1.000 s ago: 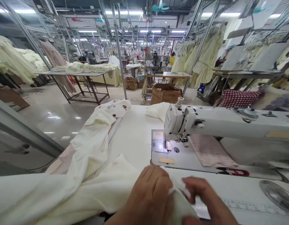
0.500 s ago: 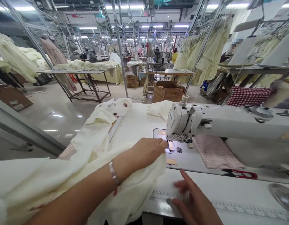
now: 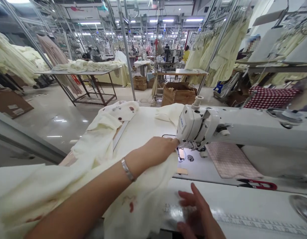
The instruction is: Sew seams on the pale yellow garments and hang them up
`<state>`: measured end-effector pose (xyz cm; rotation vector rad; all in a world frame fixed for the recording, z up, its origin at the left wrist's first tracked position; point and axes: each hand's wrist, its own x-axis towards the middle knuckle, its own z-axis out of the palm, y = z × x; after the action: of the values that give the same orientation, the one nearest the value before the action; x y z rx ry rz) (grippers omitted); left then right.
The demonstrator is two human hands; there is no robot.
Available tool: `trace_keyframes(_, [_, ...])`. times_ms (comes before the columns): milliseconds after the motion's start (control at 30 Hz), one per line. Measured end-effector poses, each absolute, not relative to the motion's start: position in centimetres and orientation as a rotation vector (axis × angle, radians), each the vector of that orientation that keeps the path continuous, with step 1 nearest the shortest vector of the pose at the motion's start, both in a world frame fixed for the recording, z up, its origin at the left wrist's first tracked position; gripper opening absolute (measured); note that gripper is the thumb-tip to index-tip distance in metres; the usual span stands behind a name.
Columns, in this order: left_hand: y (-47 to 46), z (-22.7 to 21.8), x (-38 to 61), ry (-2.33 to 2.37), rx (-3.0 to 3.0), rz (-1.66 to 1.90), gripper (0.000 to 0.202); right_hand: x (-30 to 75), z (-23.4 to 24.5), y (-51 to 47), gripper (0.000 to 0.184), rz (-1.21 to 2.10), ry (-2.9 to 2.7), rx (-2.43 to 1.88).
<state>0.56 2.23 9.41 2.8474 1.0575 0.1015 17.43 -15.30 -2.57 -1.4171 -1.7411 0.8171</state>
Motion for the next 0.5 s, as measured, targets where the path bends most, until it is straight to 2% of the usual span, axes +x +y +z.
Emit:
trace_keyframes(100, [1.3,9.5,-0.1,1.107,2.799,0.165,0.012,17.1,-2.3,-13.3,0.080,0.511,-1.906,-1.484])
trace_keyframes(233, [-1.0,12.7,-2.9,1.135,2.715,0.278,0.012,14.2,-1.8,-12.0,0.091,0.576,-2.031,-1.347])
trace_keyframes(333, [-2.7,14.4,-4.7,1.189,2.653,0.347,0.015,13.5,-1.3,-11.6,0.076,0.715,-1.927,-1.240])
trace_keyframes(400, [-3.8,14.7,-6.0,1.239,2.625,0.418,0.015,14.3,-0.9,-11.3,0.062,0.674,-1.787,-1.230])
trace_keyframes(500, [-5.3,14.6,-8.5,1.305,2.620,0.488,0.015,15.6,-0.5,-11.8,0.054,0.605,-1.660,-1.263])
